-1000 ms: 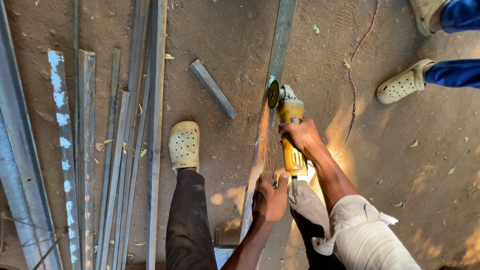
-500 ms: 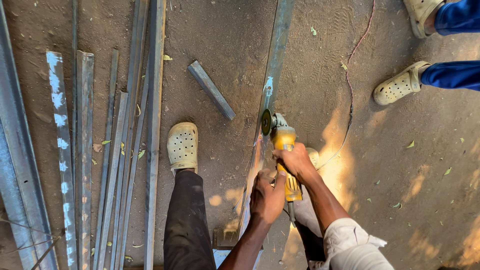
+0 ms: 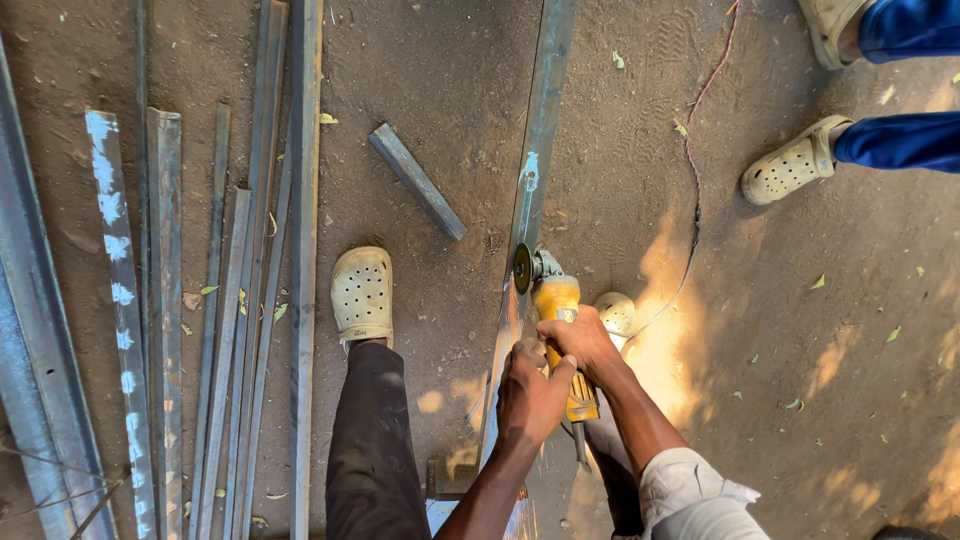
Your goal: The person holds a metal bar on the ground by hand and uses an angle grinder to grind its surface, moving the tool back and forth along the metal while sparks are produced.
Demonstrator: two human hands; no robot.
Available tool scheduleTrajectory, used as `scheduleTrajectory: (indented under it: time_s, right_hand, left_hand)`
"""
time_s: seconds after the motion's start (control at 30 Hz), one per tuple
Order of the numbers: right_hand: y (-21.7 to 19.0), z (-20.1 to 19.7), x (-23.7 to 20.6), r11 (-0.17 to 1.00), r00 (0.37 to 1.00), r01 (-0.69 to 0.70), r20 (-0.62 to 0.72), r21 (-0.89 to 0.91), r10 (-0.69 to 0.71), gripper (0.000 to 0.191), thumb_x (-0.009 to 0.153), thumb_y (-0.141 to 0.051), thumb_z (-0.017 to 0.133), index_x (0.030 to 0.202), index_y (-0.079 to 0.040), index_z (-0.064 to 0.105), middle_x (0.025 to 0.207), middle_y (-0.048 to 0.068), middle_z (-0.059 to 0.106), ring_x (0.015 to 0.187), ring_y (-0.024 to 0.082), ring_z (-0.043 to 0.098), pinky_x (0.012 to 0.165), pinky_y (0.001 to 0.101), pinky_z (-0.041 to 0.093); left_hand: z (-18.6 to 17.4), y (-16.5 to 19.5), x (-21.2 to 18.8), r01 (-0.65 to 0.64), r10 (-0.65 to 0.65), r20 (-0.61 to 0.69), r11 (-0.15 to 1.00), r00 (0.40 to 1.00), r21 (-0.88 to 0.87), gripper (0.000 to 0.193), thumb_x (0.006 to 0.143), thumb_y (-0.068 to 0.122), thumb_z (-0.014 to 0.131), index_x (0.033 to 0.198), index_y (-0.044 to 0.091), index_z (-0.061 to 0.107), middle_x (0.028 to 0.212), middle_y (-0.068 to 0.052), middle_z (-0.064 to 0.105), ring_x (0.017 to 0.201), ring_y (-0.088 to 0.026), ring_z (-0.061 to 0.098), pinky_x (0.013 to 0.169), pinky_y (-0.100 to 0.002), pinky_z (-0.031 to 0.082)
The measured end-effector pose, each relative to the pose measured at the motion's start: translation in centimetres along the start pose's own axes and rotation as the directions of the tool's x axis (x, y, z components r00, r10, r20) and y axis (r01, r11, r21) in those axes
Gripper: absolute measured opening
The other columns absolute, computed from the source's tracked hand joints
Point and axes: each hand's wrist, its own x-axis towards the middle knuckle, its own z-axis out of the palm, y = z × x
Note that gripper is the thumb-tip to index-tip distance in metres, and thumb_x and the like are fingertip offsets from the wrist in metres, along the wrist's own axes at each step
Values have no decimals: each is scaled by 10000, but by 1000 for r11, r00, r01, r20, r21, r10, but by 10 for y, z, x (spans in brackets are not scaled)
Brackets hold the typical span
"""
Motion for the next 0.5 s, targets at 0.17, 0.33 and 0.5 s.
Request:
scheduleTrajectory:
  time_s: [0.17, 0.33, 0.5]
  right_hand:
    - [-2, 1, -1, 998, 998, -61, -24, -13, 61, 186, 727, -167, 753, 754, 12, 713, 663, 99, 703, 567, 185, 631, 540, 356, 491]
    - [2, 3, 4, 1000, 1000, 0, 14, 2, 0, 183, 724, -165, 747, 739, 13, 712, 661, 97, 702, 570, 171, 632, 541, 343, 496]
    - [2, 3, 4, 1000, 1000, -17, 1, -21, 17, 188, 721, -152, 752, 745, 27, 699, 666, 100, 693, 572, 174, 617, 537, 348, 482]
  left_hand:
    - [-3, 1, -2, 34, -36, 40, 999, 999, 41, 741, 842, 405, 726, 1426, 36, 457, 1316, -177, 621, 1206, -328, 626, 1002, -426, 487]
    - [-1, -1, 1, 7, -7, 29, 1000, 1000, 19, 747, 833, 422, 730, 1406, 19, 467, 1292, -182, 635, 1193, -320, 638, 999, -415, 505]
    - [2, -5, 2, 13, -13, 15, 1000, 1000, 11, 729, 819, 424, 733, 1380, 27, 489, 1255, -175, 642, 1164, -321, 642, 983, -418, 507]
